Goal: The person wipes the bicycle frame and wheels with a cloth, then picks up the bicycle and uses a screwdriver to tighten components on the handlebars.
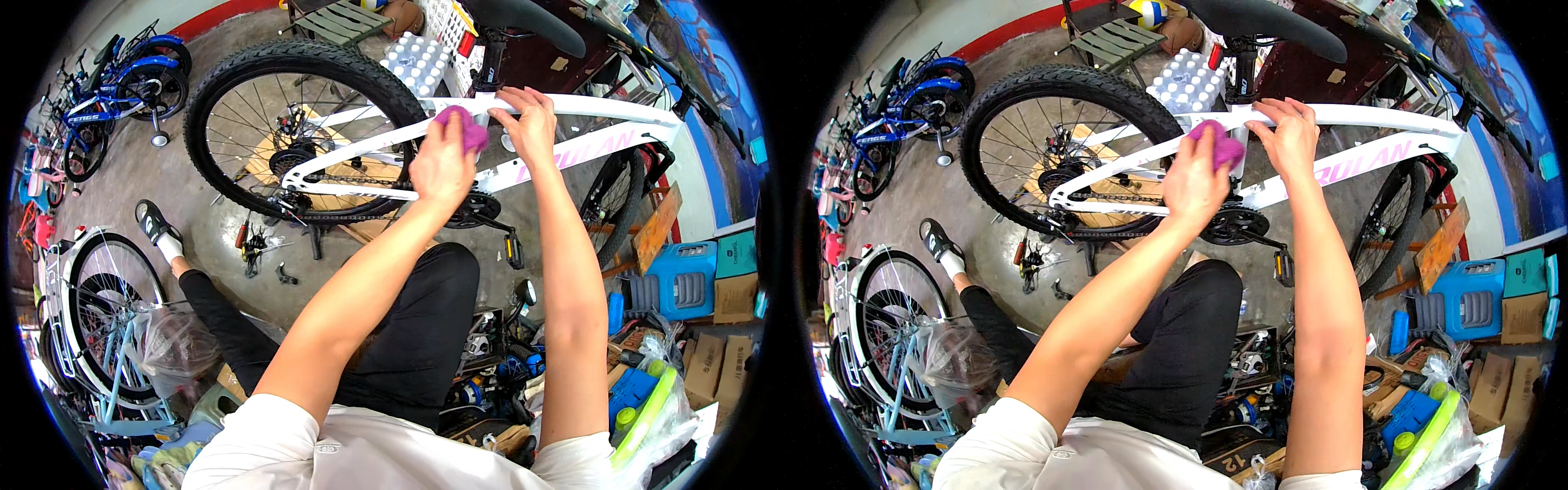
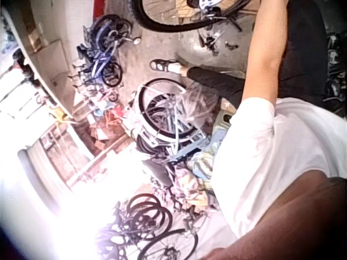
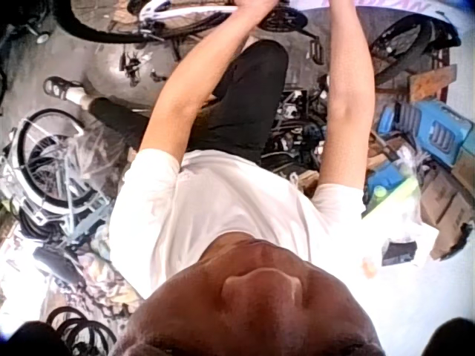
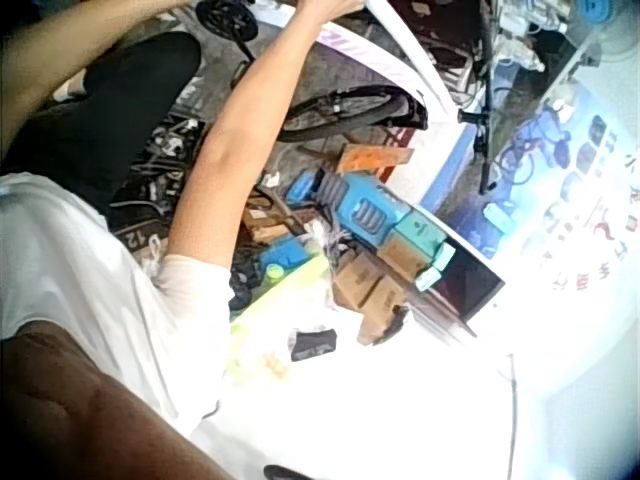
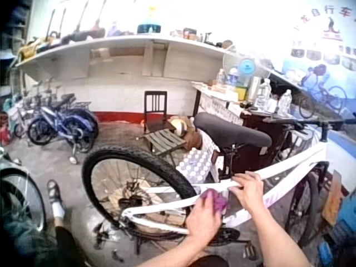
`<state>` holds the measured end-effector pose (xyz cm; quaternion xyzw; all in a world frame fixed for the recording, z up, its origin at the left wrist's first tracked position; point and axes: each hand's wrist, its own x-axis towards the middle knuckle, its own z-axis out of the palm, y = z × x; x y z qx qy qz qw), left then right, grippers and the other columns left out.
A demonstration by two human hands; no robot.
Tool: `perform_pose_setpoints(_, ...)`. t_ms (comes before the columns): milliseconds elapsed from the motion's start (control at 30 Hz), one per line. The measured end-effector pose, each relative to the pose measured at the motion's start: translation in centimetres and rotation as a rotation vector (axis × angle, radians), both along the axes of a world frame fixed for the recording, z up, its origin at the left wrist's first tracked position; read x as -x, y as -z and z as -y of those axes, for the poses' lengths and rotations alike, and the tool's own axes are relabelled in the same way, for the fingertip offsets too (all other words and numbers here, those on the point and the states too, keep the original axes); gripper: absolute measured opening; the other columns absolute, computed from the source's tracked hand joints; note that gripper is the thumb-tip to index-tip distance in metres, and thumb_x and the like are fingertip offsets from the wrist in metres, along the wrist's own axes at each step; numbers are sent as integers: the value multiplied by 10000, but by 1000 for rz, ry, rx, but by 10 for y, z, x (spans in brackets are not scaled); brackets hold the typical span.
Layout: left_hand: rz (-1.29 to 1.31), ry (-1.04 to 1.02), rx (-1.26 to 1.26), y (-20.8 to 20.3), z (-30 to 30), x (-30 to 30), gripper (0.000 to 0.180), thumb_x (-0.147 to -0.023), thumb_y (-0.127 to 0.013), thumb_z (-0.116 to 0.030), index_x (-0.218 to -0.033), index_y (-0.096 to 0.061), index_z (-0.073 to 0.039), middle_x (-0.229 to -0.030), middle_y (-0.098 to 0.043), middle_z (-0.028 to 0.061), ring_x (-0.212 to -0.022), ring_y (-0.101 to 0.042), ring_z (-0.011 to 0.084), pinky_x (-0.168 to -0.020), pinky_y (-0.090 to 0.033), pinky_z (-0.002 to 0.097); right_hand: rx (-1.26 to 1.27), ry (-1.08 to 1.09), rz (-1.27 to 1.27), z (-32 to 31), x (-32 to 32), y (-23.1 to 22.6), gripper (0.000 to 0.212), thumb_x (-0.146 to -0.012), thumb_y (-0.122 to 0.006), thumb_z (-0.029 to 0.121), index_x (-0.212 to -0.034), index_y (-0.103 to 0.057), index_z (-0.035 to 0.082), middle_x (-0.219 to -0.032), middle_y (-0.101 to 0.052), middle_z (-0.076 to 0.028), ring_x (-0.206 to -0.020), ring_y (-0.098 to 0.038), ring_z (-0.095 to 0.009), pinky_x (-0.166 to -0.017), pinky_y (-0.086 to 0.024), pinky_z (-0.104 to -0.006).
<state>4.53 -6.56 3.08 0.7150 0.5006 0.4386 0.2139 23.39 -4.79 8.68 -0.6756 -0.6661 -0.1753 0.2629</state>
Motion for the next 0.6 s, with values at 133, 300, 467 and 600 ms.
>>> perform_pose_setpoints(133,-1,113,56,-25,-6,-23,593,-864,-742,-225,-1420,-590,-86,-1271,-627,186,-1005,-706,423,-831,-587,512,-10,-80,44,-15,-13,3,330,-816,-815,290,-1132,-819,196,-1244,-762,9,-1255,-609,-306,-1122,-436,-425)
perform_pose_setpoints(300,176,260,85,30,23,43,478,-879,-754,-249,-1314,-666,-71,-1143,-654,186,-1015,-675,416,-870,-549,489,79,-222,-113,-19,-26,-3,329,-782,-877,252,-1051,-822,70,-1117,-791,-105,-1055,-731,-310,-991,-541,-402)
perform_pose_setpoints(467,271,27,233,105,65,220,432,-890,-761,-148,-1299,-687,-31,-1164,-708,158,-1053,-703,293,-939,-556,396,80,-81,16,-14,-20,2,378,-852,-831,344,-1171,-810,141,-1280,-750,-5,-1309,-571,-286,-1139,-398,-407)
perform_pose_setpoints(600,335,-170,579,152,108,347,370,-951,-738,-140,-1285,-688,9,-1146,-719,92,-1027,-680,172,-930,-534,329,49,-194,-10,-17,-28,1,360,-860,-826,289,-1131,-801,54,-1213,-768,-85,-1167,-677,-294,-1089,-458,-393)
